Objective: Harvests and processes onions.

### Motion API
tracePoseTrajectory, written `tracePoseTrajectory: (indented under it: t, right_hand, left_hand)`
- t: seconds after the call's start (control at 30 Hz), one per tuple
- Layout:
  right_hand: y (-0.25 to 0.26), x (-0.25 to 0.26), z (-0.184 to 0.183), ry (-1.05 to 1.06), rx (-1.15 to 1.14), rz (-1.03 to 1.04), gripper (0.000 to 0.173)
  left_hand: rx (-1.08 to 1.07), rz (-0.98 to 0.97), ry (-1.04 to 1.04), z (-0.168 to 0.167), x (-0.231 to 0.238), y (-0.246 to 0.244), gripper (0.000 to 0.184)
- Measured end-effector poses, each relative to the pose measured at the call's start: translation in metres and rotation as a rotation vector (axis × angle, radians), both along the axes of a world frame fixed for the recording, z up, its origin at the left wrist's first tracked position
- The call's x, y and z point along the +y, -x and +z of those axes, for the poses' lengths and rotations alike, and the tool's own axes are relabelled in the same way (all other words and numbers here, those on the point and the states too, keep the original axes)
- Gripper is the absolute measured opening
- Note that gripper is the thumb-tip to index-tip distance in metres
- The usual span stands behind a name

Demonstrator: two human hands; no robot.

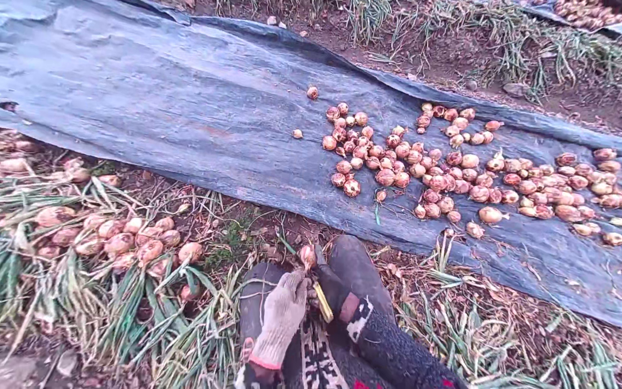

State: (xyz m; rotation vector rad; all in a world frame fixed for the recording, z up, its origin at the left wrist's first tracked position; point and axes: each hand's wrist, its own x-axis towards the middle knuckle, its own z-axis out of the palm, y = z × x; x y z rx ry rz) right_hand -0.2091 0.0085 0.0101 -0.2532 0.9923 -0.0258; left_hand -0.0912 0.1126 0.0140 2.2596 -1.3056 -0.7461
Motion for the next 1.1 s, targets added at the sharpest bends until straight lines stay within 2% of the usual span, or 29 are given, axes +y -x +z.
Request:
tracePoseTrajectory:
  t: [0.1,0.13,0.17,0.2,0.23,0.3,0.37,0.4,0.5,0.57,0.63,0.7,0.8,0.9,1.0,1.1]
  right_hand:
    - [0.007,-0.037,0.020,0.085,-0.113,-0.128,0.073]
    - [0.011,-0.047,0.026,0.114,-0.245,-0.211,0.071]
    - [0.019,-0.057,0.031,0.169,-0.435,-0.328,0.062]
    - [0.028,-0.073,0.043,0.291,-0.555,-0.433,0.057]
    - [0.038,-0.094,0.057,0.444,-0.622,-0.478,0.059]
    - [0.055,-0.130,0.067,0.670,-0.571,-0.460,0.068]
    - [0.049,-0.140,0.062,0.808,-0.380,-0.339,0.079]
    - [0.042,-0.133,0.053,0.819,-0.291,-0.283,0.077]
    - [0.017,-0.097,0.014,0.745,0.045,-0.028,0.060]
    - [0.012,-0.068,-0.013,0.661,0.190,0.168,0.045]
    - [0.007,-0.041,-0.030,0.640,0.240,0.294,0.039]
    - [0.006,-0.021,-0.038,0.630,0.271,0.402,0.046]
    - [0.012,-0.010,-0.044,0.672,0.302,0.507,0.055]
    - [0.005,-0.015,-0.040,0.835,0.371,0.581,0.051]
    - [-0.008,-0.024,-0.038,0.975,0.412,0.689,0.049]
    - [-0.034,-0.025,-0.029,1.013,0.401,0.756,0.053]
  left_hand:
    - [0.050,0.097,0.253,-0.009,-0.052,-0.015,0.019]
    - [-0.005,0.158,0.304,-0.005,-0.073,-0.028,0.020]
    - [-0.091,0.236,0.300,-0.003,-0.090,-0.051,0.023]
    - [-0.136,0.315,0.209,-0.003,-0.100,-0.081,0.026]
    - [-0.139,0.366,0.036,-0.005,-0.100,-0.111,0.029]
    - [-0.130,0.357,-0.284,-0.021,-0.078,-0.156,0.030]
    - [-0.124,0.358,-0.422,-0.047,-0.047,-0.177,0.037]
    - [-0.124,0.408,-0.425,-0.063,-0.028,-0.187,0.040]
    - [-0.144,0.683,-0.312,-0.112,0.024,-0.231,0.042]
    - [-0.187,0.780,-0.289,-0.131,0.040,-0.267,0.046]
    - [-0.246,0.764,-0.309,-0.141,0.039,-0.302,0.051]
    - [-0.260,0.738,-0.400,-0.154,0.030,-0.328,0.062]
    - [-0.276,0.730,-0.673,-0.179,0.010,-0.355,0.089]
    - [-0.267,0.751,-0.792,-0.190,-0.003,-0.371,0.088]
    - [-0.191,0.641,-0.617,-0.187,0.022,-0.365,0.089]
    - [0.078,0.598,-0.218,-0.168,0.054,-0.336,0.098]
